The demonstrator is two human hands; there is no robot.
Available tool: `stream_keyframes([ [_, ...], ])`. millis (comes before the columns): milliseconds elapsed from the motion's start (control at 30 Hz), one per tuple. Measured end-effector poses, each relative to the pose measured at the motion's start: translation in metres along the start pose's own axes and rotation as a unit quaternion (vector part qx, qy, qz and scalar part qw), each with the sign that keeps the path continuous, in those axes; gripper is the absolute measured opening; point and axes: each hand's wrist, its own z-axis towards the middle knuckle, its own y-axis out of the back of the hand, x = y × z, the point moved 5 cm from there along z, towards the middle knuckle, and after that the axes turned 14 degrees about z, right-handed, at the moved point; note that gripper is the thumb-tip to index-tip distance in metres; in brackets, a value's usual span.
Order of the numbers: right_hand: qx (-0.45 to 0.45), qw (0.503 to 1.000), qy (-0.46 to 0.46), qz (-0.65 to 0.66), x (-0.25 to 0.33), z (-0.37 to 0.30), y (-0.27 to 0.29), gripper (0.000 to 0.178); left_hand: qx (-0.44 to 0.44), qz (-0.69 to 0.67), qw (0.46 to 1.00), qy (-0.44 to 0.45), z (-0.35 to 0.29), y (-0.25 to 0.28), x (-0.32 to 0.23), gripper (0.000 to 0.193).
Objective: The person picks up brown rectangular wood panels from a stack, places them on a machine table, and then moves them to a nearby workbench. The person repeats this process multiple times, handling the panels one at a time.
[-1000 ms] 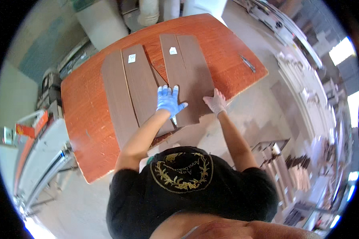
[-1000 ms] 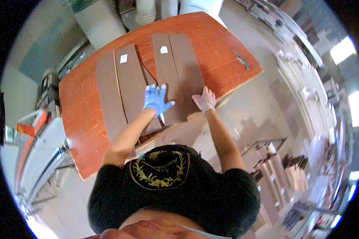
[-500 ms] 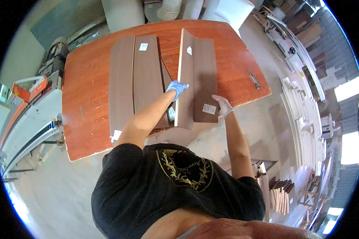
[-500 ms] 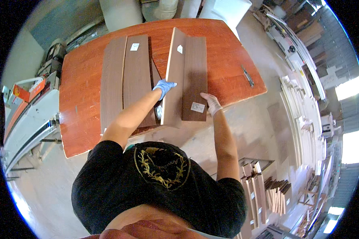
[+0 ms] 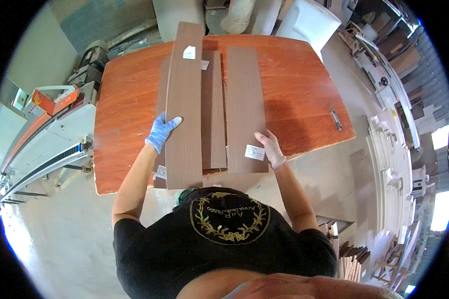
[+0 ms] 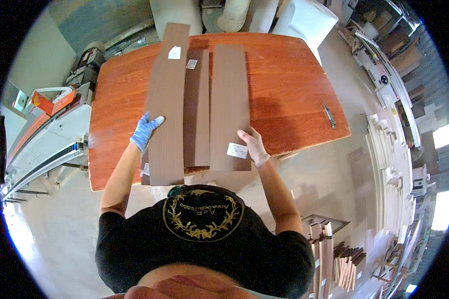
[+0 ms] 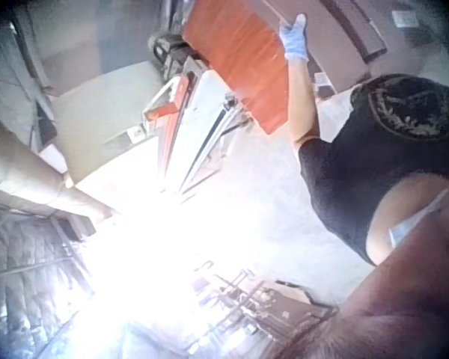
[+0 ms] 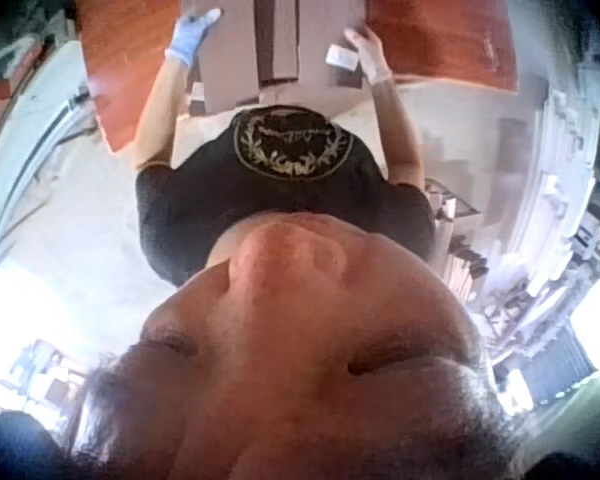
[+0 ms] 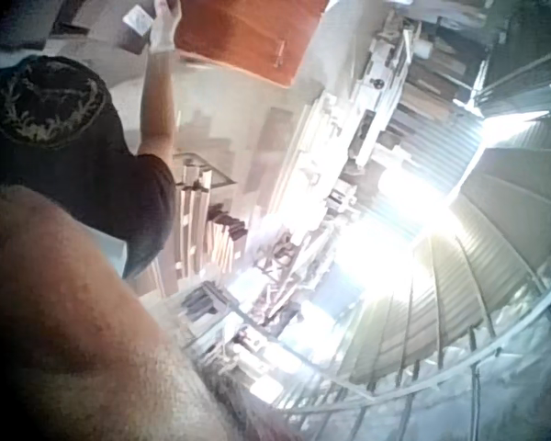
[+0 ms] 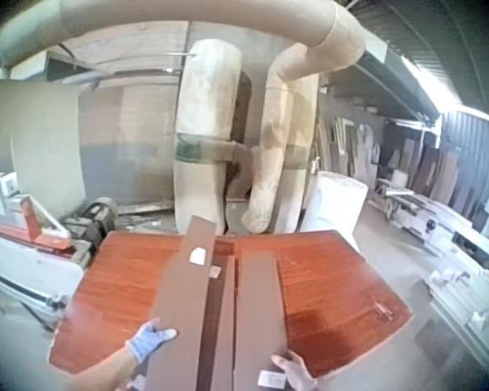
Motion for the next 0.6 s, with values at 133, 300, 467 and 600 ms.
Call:
stream_keyframes([
  [133, -0.051, 0.927, 0.110, -0.356, -0.036, 0.059, -0.006, 0.074, -0.117, 0.461, 0.880, 0.015, 0.007, 0.030, -0.011, 0.082],
  [300, -0.051, 0.867, -0.050, -0.493, -0.030, 0.077, -0.056, 0.104, -0.065, 0.075, 0.995, -0.025, 0.035, 0.047, 0.056, 0.104],
  [467, -0.082, 0.897, -0.070, -0.428, -0.028, 0.078, -0.074, 0.100, -0.023, 0.040, 0.999, -0.006, 0.046, 0.064, 0.070, 0.117],
  [600, -0.032, 0.957, -0.065, -0.282, -0.045, 0.079, -0.069, 0.095, 0.027, 0.033, 0.998, -0.035, 0.037, 0.048, 0.064, 0.117],
])
